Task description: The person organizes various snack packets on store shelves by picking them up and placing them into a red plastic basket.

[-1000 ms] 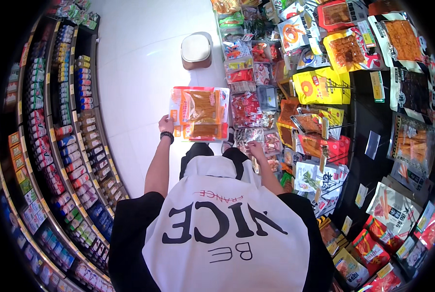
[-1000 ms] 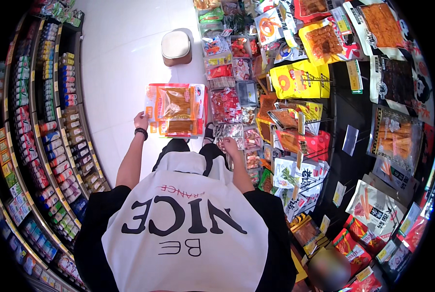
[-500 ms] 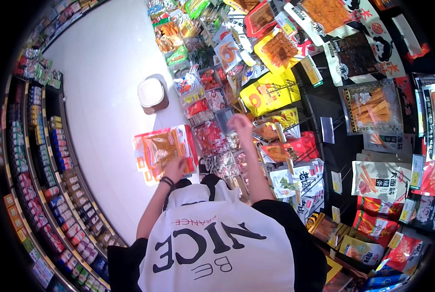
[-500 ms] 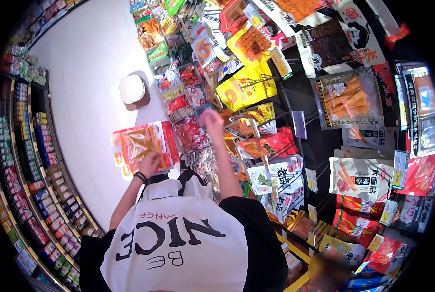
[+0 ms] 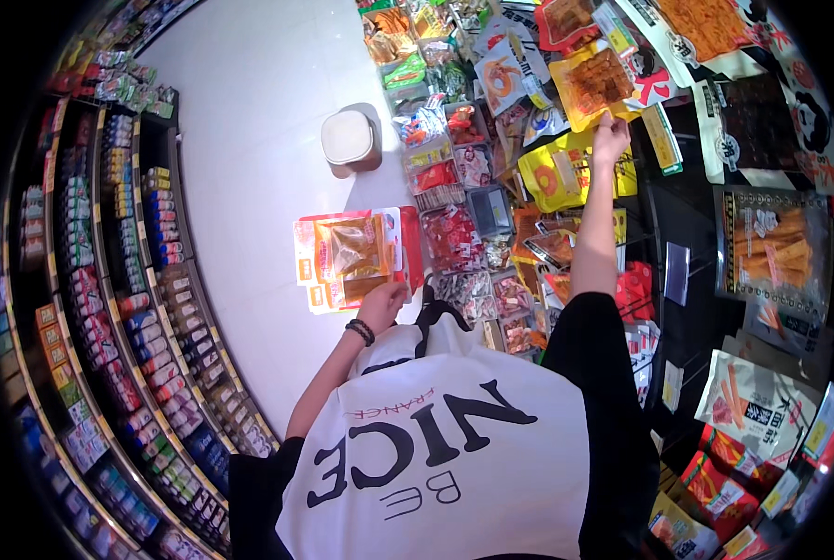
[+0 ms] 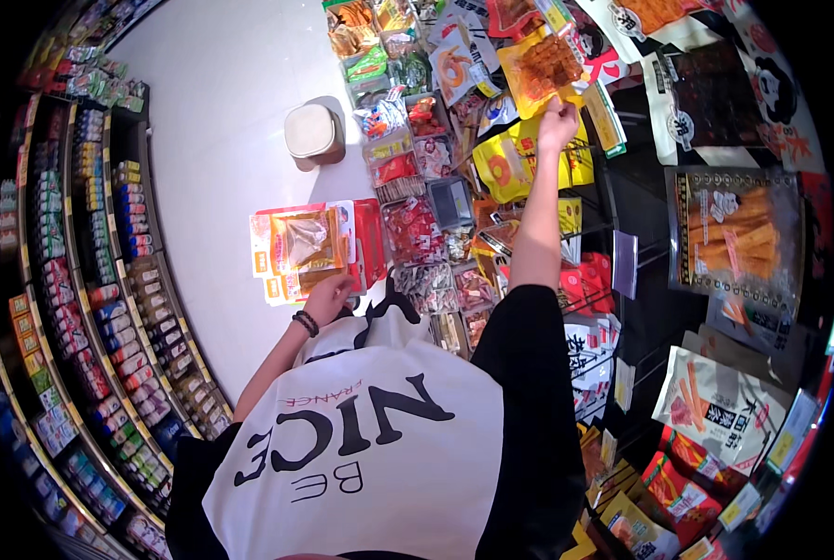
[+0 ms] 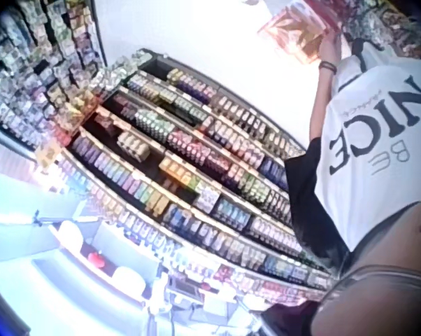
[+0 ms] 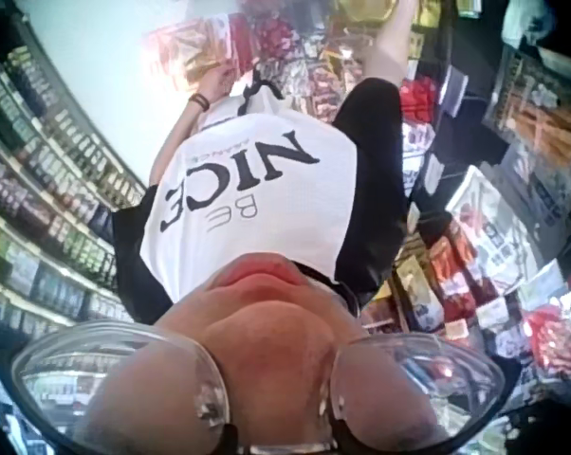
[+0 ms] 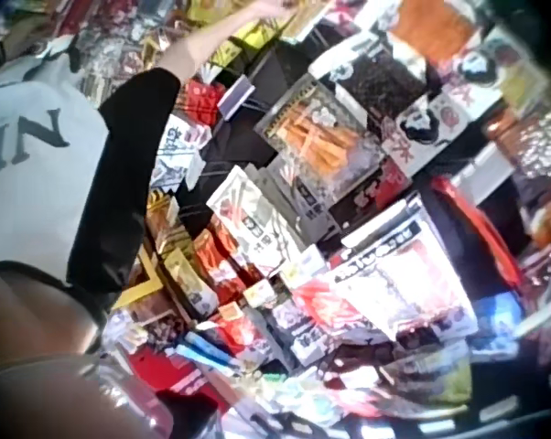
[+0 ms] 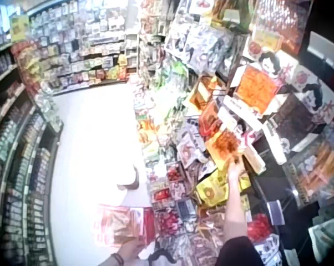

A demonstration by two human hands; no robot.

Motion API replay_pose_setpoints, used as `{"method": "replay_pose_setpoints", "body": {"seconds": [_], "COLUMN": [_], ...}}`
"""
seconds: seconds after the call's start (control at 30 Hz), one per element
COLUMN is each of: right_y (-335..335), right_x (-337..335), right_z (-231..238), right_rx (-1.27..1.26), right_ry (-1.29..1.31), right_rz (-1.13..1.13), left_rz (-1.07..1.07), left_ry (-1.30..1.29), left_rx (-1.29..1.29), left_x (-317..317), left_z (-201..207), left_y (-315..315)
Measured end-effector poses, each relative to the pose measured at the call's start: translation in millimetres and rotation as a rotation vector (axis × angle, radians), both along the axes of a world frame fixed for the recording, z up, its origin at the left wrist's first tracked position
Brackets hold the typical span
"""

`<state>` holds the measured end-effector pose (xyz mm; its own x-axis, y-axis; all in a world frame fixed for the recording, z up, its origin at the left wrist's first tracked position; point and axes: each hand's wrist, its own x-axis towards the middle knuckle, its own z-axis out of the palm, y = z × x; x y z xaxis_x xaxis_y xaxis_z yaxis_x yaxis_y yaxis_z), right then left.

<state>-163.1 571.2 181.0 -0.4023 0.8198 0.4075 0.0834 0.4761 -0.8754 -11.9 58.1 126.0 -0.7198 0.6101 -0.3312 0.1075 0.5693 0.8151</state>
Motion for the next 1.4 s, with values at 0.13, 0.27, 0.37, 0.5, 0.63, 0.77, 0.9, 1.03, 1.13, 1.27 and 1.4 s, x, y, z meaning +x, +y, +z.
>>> {"method": "replay_pose_setpoints", "body": {"seconds": [0.13,0.27,0.37,0.5,0.63,0.77,0.9,1.03,1.13,1.27,1.4], "right_y": [-67.1,-132.6,-158.1,-193.4,-234.2,-268.5,-287.8,-316.2,-332.0,-343.1,-360.6], "right_x": [-0.6,15.7,39.8,55.7,96.7,132.6,147.2,136.6,122.0,129.6,155.6], "right_z": [19.2,52.9,89.6,108.0,84.9,37.8,-8.6,-25.6,-47.7,-105.6,-148.5], "right_rx": [0.146,-0.181,-0.401,-0.607,-0.624,-0.724,-0.966,-1.1,-1.356,-1.869,-1.582], "right_ry": [0.079,0.095,0.259,0.301,-0.096,-0.381,-0.632,-0.758,-0.805,-0.571,-0.94], "right_rz": [0.094,0.244,0.362,0.693,0.88,1.099,1.329,1.421,1.257,1.128,0.986], "left_rz": [0.22,0.296,0.33,0.398,0.651,0.754,0.718,0.737,0.737,0.906,1.125], "left_ry": [-0.063,-0.081,0.026,0.029,0.076,0.189,0.194,-0.302,-0.486,-0.4,-0.501], "left_rx": [0.054,0.088,0.168,0.485,0.75,0.54,0.273,0.355,0.36,0.411,0.472], "left_x": [3.5,-13.6,-42.7,-79.1,-102.5,-100.2,-69.4,-49.2,-45.1,-33.9,-22.2], "left_z": [-25.8,-12.8,13.4,69.6,106.5,75.1,41.3,-2.8,-16.7,-65.1,-113.2], "left_y": [-17.8,-7.8,8.2,25.6,29.2,-2.2,-33.8,-81.5,-125.5,-164.0,-167.0]}}
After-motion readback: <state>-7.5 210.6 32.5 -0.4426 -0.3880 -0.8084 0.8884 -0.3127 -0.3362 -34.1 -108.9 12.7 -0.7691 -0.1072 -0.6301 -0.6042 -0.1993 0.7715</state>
